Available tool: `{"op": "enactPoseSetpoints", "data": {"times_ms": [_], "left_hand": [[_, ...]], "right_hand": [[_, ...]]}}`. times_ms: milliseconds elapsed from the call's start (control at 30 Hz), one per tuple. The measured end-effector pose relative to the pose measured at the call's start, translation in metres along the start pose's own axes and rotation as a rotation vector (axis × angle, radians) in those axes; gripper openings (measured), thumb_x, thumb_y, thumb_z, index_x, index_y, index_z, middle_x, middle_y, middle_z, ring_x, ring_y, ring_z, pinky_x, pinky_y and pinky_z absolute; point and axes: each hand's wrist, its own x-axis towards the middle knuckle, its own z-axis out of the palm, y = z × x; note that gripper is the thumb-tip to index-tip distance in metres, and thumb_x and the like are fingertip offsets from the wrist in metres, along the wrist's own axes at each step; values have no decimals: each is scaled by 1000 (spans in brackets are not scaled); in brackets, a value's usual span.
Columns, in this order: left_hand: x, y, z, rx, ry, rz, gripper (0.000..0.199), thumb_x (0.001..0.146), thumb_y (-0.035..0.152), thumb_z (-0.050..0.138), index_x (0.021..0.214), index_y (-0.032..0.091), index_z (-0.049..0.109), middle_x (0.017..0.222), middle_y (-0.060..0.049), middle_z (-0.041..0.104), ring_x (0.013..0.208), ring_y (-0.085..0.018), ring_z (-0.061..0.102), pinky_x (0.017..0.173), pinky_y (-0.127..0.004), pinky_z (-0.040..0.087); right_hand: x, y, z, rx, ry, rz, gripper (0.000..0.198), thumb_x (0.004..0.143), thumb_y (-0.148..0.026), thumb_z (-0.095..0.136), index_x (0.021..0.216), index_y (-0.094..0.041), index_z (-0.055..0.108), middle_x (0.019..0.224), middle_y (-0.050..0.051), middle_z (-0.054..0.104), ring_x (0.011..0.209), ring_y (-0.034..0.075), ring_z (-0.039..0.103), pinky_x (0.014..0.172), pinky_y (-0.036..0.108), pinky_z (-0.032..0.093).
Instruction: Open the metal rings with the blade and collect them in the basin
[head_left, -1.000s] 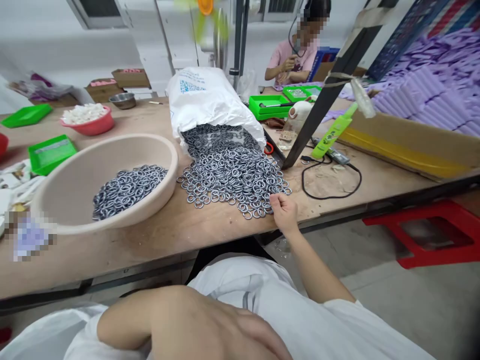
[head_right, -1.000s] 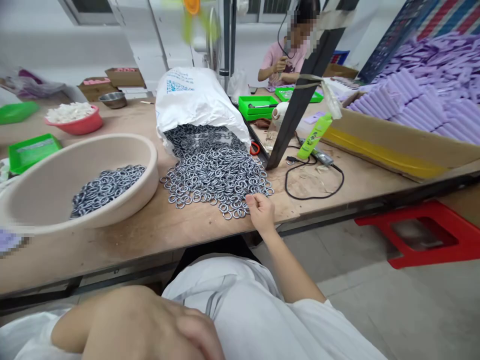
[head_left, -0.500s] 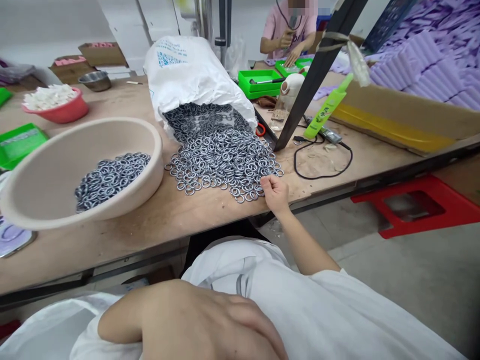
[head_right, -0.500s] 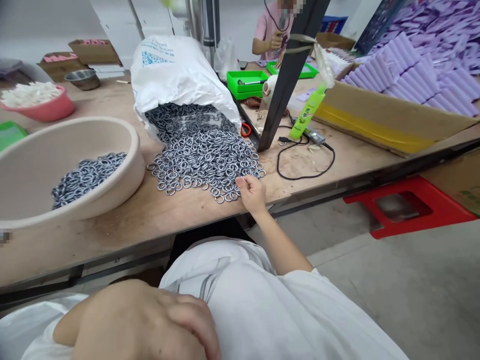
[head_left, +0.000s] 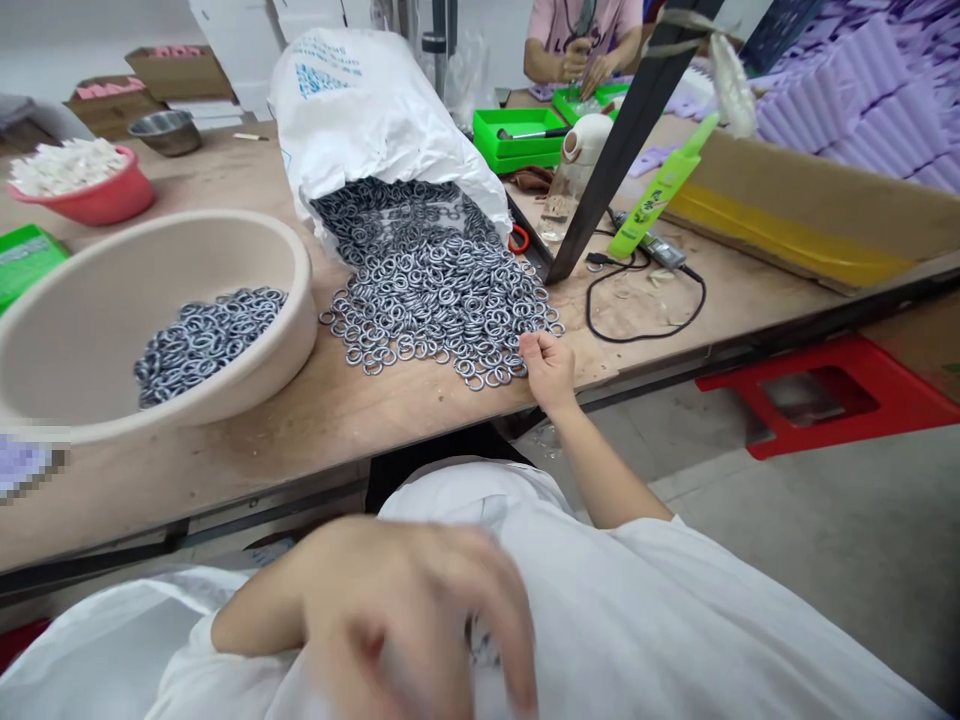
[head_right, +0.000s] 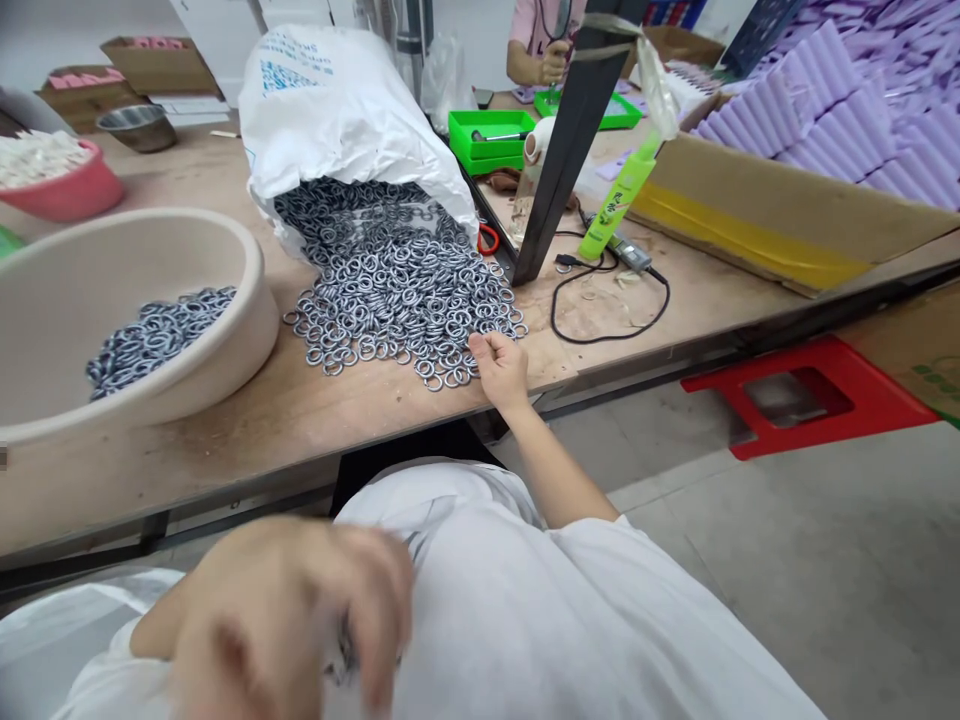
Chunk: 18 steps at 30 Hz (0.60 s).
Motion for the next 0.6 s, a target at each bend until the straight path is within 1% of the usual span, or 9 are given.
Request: {"op": "enactPoseSetpoints", "data": {"times_ms": [33,67,100,133,167,233,333,500,600], "left_hand": [[-1,-10,-9,108,162,-108,23,84,38,64,68,24,71,97,-8,74,90,-18,70,89,-28,55],[-1,-22,-18,270,388,-269,22,90,33,58,78,22,73,100,-10,73,93,-19,69,91,-32,54],[-2,-37,-27,454,538,-383,23,93,32,55,87,22,74,103,-10,73,97,-21,68,94,-35,53],[-3,-53,-35,663,637,-493,23,94,31,54,97,20,74,110,-12,72,106,-23,66,100,-40,51],[-4,-70,-42,868,663,-617,28,94,30,53,110,17,72,123,-15,69,118,-27,61,107,-45,45],[-5,-99,-50,1160,613,-795,43,94,28,53,133,14,61,148,-17,54,140,-33,45,117,-52,35],[-7,-123,-53,1313,492,-908,55,97,36,48,147,13,49,159,-14,41,149,-35,32,120,-52,32],[-22,-118,-57,1360,511,-964,55,99,38,46,146,11,51,156,-13,46,148,-34,36,121,-48,33],[-33,-111,-60,1339,578,-977,51,97,36,50,141,10,56,153,-13,50,145,-32,42,120,-44,36]], "right_hand": [[0,0,0,6,1,7,57,87,-71,52,61,-20,48,55,-5,35,55,10,32,55,27,26],[1,0,0,12,4,17,58,87,-72,51,61,-20,48,55,-5,35,55,10,32,55,27,26],[2,-1,1,21,11,31,59,86,-73,51,61,-20,48,55,-5,36,55,10,33,55,27,26],[4,-1,2,36,24,46,59,85,-74,51,61,-20,48,55,-5,37,56,10,34,56,27,26],[6,-3,5,58,45,61,60,85,-75,51,61,-20,48,56,-5,39,56,11,35,56,27,27],[11,-5,13,122,93,96,61,83,-77,51,60,-21,47,56,-4,41,58,11,36,57,27,30],[16,-10,34,232,80,147,62,81,-80,49,61,-22,45,57,-5,39,58,11,35,59,27,32],[16,-21,71,279,-84,114,61,83,-76,51,59,-21,42,59,-5,37,61,10,35,61,27,32],[14,-28,80,283,-167,99,61,84,-75,51,59,-21,42,59,-5,37,60,10,34,61,27,31]]}}
